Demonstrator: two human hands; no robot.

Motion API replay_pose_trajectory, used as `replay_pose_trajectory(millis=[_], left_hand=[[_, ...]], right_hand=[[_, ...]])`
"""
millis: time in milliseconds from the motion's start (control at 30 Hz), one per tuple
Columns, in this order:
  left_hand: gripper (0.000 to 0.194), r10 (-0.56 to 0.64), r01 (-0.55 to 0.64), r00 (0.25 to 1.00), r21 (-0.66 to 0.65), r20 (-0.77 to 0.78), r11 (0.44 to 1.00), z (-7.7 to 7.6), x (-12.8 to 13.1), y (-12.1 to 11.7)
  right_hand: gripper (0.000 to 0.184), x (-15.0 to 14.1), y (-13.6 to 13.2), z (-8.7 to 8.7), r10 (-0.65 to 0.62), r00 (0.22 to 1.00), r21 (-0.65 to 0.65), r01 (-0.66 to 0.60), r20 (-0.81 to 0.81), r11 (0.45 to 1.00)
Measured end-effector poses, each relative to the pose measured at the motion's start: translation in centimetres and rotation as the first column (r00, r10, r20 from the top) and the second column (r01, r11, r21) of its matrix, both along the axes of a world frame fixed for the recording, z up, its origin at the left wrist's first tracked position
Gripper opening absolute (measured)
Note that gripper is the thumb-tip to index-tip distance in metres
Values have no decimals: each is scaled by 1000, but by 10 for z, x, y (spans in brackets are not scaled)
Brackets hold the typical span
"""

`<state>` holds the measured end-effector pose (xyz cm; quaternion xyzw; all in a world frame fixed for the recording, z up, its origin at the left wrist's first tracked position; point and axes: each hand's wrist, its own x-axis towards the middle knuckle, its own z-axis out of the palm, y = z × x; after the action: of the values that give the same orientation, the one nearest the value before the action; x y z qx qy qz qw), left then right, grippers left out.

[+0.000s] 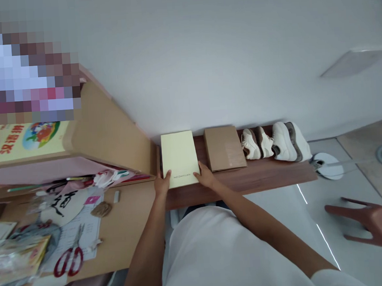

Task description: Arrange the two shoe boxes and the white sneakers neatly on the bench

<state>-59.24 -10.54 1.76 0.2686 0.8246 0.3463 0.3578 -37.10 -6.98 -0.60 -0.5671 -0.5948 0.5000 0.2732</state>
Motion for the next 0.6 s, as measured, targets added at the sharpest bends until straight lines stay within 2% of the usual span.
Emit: replay_pose_trajectory(millis=[67,133,200,300,467,600], left_hand=[[67,-14,24,985,59,-170,998,10,5,4],[72,-10,56,967,173,-256,983,19,20,11],[69,-50,121,965,269,-256,955,26,44,20],[65,-172,223,969,328,-178,918,30,89,36],[67,-333,327,942,310,-36,893,16,156,60],[83,-377,358,923,195,70,913,-5,185,71]], right_hand=[[62,14,3,11,-49,998,130,53,-34,990],[59,36,10,23,-107,992,227,119,-62,967],[55,63,21,34,-180,983,302,186,-48,935],[52,106,37,44,-289,957,382,260,20,887],[50,162,55,42,-331,935,447,244,127,861],[52,185,67,32,-333,923,415,231,192,880]])
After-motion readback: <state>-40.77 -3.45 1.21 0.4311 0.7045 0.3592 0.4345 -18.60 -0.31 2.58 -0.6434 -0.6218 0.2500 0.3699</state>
